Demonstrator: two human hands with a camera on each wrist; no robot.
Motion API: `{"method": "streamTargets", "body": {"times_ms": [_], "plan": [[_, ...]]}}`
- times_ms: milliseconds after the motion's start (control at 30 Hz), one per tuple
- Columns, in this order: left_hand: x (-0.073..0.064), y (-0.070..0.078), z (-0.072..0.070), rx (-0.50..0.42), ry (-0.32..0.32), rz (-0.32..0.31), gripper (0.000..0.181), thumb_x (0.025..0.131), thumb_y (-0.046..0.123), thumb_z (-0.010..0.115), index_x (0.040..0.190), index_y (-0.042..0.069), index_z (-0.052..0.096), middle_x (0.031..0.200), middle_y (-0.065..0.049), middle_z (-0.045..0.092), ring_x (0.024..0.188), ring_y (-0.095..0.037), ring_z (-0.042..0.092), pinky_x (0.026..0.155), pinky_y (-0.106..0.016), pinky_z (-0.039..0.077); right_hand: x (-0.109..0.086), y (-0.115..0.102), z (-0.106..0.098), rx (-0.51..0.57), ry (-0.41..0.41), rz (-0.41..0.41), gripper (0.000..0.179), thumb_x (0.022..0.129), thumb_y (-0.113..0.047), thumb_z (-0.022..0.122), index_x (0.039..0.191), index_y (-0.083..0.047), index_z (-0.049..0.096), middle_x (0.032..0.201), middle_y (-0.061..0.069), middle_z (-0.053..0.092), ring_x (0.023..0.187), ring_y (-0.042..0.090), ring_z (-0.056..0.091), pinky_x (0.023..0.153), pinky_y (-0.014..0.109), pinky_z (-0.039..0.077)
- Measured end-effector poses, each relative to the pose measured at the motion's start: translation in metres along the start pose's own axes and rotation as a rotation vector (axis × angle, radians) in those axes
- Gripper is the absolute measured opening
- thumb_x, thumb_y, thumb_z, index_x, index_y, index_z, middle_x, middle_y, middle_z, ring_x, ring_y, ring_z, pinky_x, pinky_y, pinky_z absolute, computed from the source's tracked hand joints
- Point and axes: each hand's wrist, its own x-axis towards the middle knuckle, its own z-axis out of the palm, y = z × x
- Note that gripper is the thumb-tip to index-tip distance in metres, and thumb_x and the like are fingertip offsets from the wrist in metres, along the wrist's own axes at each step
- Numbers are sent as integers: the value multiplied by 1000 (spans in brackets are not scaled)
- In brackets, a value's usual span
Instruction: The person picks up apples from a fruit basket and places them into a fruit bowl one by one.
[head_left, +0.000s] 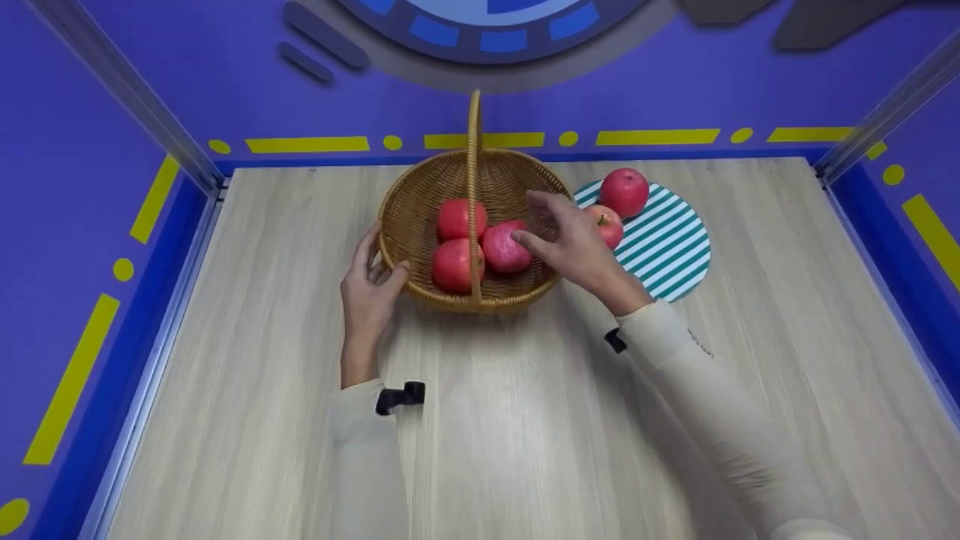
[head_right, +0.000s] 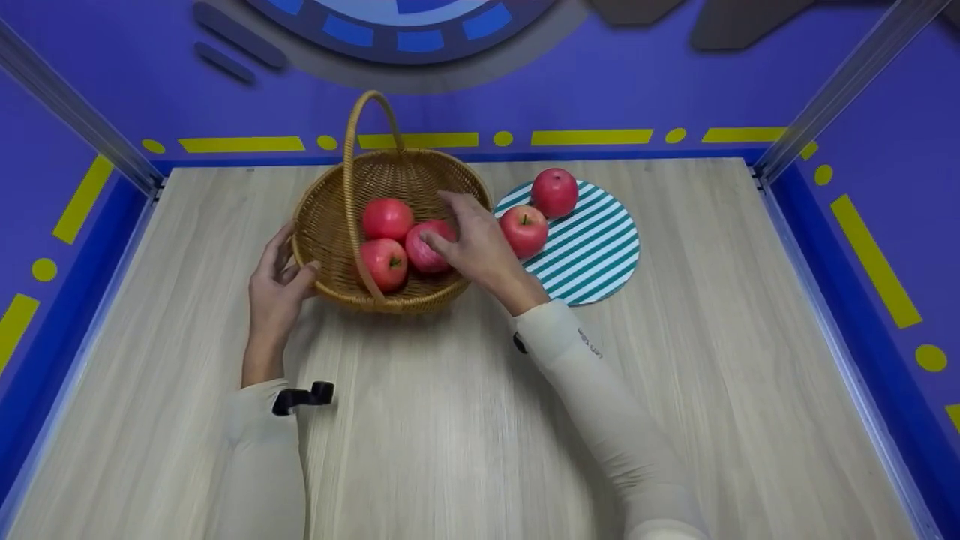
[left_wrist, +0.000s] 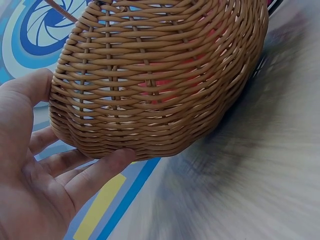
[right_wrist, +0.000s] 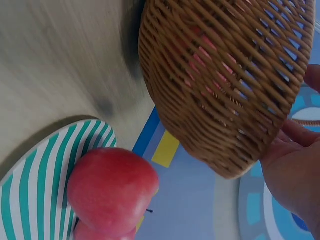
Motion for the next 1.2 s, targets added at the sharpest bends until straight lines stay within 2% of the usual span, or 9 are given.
{"method": "streamTargets", "body": {"times_ms": [167,267,533,633,867,1200], "plan": [[-8,17,2,9,-10,48,70,96,1,68,161,5,44,164,-20,41,144,-41,47,113,-47,48,7,-3,6,-90,-18,65,70,98,-26,80,154,2,48,144,19,59,130,30,58,111,44,50],[-9,18,2,19,-13,75,70,96,0,68,161,4,44,163,-21,42,144,-43,47,116,-49,44,12,-4,10,-156,-36,98,70,98,-28,80,153,3,49,144,20,59,128,30,58,111,45,50],[-9,18,2,19,-13,59,69,95,2,68,160,4,46,163,-20,42,145,-42,46,114,-49,47,21,-3,17,-252,-109,143,67,100,-30,77,150,5,50,136,22,61,117,32,58,103,46,54],[-6,12,2,26,-12,57,70,95,1,69,161,6,46,163,-19,42,146,-42,45,115,-47,47,22,-2,18,-286,-129,146,66,100,-32,76,150,5,51,136,22,61,119,32,59,104,46,54],[5,-14,0,17,-8,71,73,96,6,72,163,15,45,165,-14,41,145,-41,47,111,-47,51,24,-2,21,-395,-161,170,65,100,-35,76,145,6,54,131,22,62,117,34,60,103,47,55],[3,-16,-1,1,-23,91,69,97,12,74,160,22,50,163,-8,44,140,-35,54,101,-41,58,24,0,23,-474,-182,148,57,100,-38,76,132,7,61,119,23,66,110,37,63,96,48,58]]}}
